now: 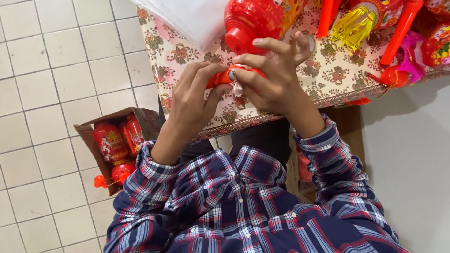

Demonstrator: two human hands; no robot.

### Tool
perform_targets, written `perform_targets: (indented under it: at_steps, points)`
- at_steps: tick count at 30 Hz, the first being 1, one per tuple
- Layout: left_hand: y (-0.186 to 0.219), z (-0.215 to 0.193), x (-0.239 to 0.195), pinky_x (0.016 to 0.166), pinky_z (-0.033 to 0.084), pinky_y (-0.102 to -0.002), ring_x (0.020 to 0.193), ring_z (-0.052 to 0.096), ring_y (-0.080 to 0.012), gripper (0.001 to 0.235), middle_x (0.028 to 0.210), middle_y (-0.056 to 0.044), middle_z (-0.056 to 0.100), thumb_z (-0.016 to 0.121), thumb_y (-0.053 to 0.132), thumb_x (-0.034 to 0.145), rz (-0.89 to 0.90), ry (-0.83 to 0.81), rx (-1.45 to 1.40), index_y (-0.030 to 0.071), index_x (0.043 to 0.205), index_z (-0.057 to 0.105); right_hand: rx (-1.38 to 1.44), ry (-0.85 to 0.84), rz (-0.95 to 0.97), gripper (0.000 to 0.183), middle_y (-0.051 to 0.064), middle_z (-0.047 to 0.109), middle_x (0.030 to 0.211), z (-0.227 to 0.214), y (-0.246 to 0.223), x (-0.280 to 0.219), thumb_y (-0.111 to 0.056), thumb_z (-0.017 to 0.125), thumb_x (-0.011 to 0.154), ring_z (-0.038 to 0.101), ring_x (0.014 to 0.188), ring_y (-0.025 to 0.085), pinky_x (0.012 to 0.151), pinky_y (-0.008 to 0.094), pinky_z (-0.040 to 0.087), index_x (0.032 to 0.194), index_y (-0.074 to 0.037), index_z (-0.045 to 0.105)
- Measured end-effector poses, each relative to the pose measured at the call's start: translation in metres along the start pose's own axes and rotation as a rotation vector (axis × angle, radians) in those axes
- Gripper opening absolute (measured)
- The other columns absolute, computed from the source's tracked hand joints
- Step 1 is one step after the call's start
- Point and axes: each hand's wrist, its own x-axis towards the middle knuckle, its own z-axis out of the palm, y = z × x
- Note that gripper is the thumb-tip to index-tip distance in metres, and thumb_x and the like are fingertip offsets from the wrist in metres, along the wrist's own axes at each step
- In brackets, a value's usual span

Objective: Assembling red lanterns, wiping them with a cloth, and packing them into plastic bags.

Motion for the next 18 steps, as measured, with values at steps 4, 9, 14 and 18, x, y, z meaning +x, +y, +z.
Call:
perform_targets:
  at_steps: [4, 9, 14, 18]
  points:
    - [-0.007, 0.004, -0.003, 0.089, 0.057, -0.043, 0.099, 0.066, -0.0343, 0.028, 0.107, -0.02, 0.067, 0.073, 0.015, 0.101, 0.057, 0.031, 0.013, -0.004, 0.117, 0.061, 0.158, 0.016, 0.043, 0.03, 0.006, 0.074, 0.12, 0.007, 0.001, -0.006, -0.035, 0.075, 0.1, 0.052, 0.125, 0.031, 0.113, 0.048, 0.025, 0.113, -0.009, 0.075]
    - [-0.011, 0.014, -0.003, 0.076, 0.06, -0.04, 0.085, 0.069, -0.0308, 0.023, 0.1, -0.011, 0.07, 0.081, 0.021, 0.094, 0.158, 0.139, 0.029, 0.007, 0.111, 0.074, 0.39, 0.181, 0.163, 0.02, 0.011, 0.077, 0.096, -0.009, -0.019, 0.004, -0.022, 0.084, 0.092, 0.065, 0.102, 0.039, 0.097, 0.048, 0.052, 0.103, -0.006, 0.081]
    - [-0.01, 0.011, -0.004, 0.073, 0.056, -0.037, 0.085, 0.07, -0.026, 0.023, 0.099, -0.016, 0.073, 0.073, 0.02, 0.101, 0.219, 0.061, 0.111, -0.002, 0.108, 0.07, 0.463, 0.161, 0.321, 0.02, 0.014, 0.069, 0.111, -0.027, 0.001, -0.032, -0.025, 0.072, 0.098, 0.064, 0.115, 0.029, 0.123, 0.046, 0.031, 0.101, -0.005, 0.071]
    - [-0.008, 0.006, -0.006, 0.078, 0.06, -0.04, 0.09, 0.069, -0.0328, 0.025, 0.102, -0.022, 0.069, 0.072, 0.015, 0.102, 0.14, 0.094, 0.043, -0.007, 0.114, 0.066, 0.229, 0.435, 0.44, 0.036, 0.014, 0.068, 0.1, -0.056, 0.022, -0.042, -0.039, 0.061, 0.107, 0.064, 0.107, 0.029, 0.102, 0.05, 0.045, 0.099, -0.004, 0.066]
